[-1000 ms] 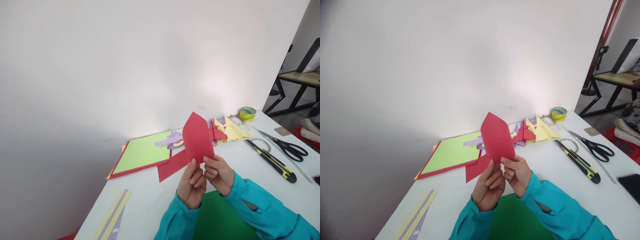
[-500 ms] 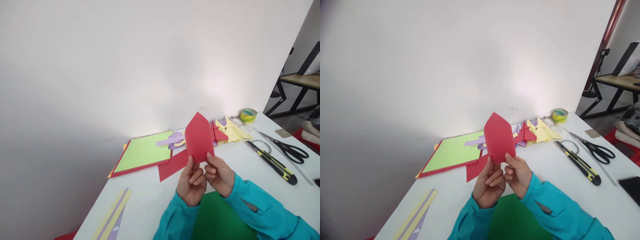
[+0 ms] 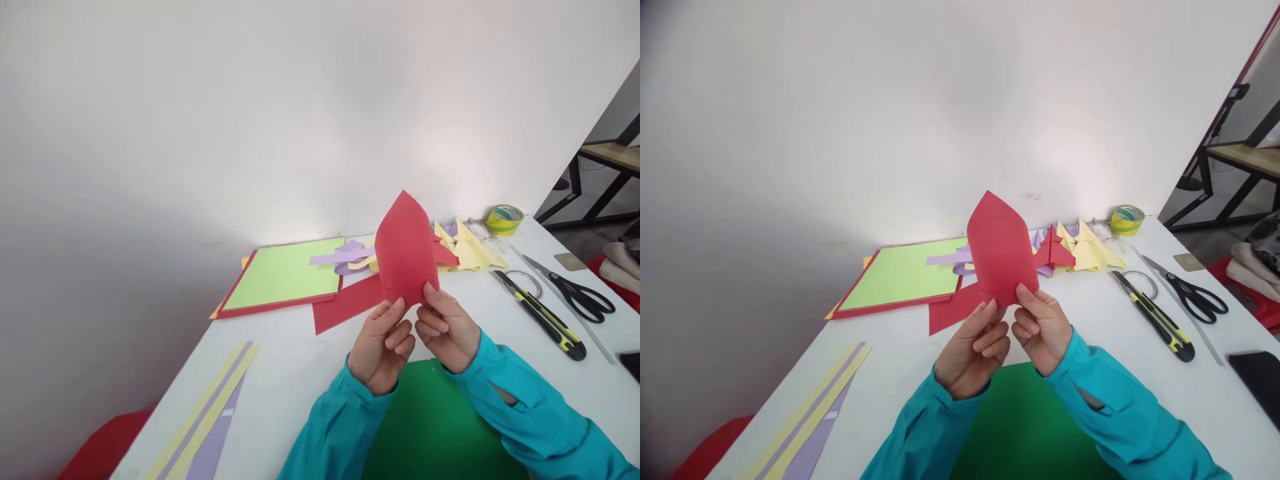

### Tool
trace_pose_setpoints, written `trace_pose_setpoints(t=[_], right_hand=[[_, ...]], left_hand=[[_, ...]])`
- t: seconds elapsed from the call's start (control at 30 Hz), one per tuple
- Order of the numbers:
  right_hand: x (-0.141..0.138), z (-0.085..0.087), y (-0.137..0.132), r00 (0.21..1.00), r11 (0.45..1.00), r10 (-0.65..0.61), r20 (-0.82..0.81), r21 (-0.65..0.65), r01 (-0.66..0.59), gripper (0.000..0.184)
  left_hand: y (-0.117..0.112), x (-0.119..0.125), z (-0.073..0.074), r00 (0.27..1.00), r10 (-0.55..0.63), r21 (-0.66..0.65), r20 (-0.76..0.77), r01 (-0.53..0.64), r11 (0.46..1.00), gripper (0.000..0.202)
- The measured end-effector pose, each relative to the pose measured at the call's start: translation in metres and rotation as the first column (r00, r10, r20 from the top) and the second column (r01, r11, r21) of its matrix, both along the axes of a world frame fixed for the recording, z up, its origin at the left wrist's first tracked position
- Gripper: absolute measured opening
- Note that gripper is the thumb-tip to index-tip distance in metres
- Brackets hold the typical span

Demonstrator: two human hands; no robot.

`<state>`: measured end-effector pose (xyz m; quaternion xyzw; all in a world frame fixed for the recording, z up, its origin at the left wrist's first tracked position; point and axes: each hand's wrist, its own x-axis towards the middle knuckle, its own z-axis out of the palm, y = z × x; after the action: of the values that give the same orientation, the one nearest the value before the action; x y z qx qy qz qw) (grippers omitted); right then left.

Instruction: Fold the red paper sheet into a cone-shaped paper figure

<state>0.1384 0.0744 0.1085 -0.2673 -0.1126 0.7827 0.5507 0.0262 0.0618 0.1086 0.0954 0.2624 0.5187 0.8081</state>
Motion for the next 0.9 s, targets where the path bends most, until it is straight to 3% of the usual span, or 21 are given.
trace_pose_setpoints(t=[0.1, 0.3, 0.47, 0.67, 0.9], right_hand=[[0.0, -0.001, 0.001, 1.0, 1.0, -0.004, -0.006, -0.011, 0.003, 0.036], [0.002, -0.003, 0.007, 0.994, 0.991, 0.056, -0.089, -0.116, -0.067, 0.037], [0.005, 0.0, 0.008, 0.992, 0.988, 0.106, -0.071, -0.106, -0.113, 0.021], [0.005, 0.007, 0.004, 0.988, 0.981, 0.158, -0.001, -0.118, -0.157, 0.02], [0.005, 0.008, 0.004, 0.991, 0.979, 0.132, -0.019, -0.152, -0.133, 0.013]], left_hand=[[0.003, -0.001, -0.001, 0.996, -0.014, -0.072, 0.084, 0.02, 0.997, 0.008], [0.013, -0.007, 0.001, 0.968, 0.071, -0.134, 0.241, -0.039, 0.99, 0.027], [0.014, -0.01, 0.004, 0.975, 0.076, -0.149, 0.209, -0.045, 0.988, 0.027], [0.013, -0.013, 0.008, 0.97, 0.076, -0.116, 0.229, -0.05, 0.992, 0.029], [0.014, -0.012, 0.009, 0.971, 0.09, -0.136, 0.22, -0.061, 0.989, 0.031]])
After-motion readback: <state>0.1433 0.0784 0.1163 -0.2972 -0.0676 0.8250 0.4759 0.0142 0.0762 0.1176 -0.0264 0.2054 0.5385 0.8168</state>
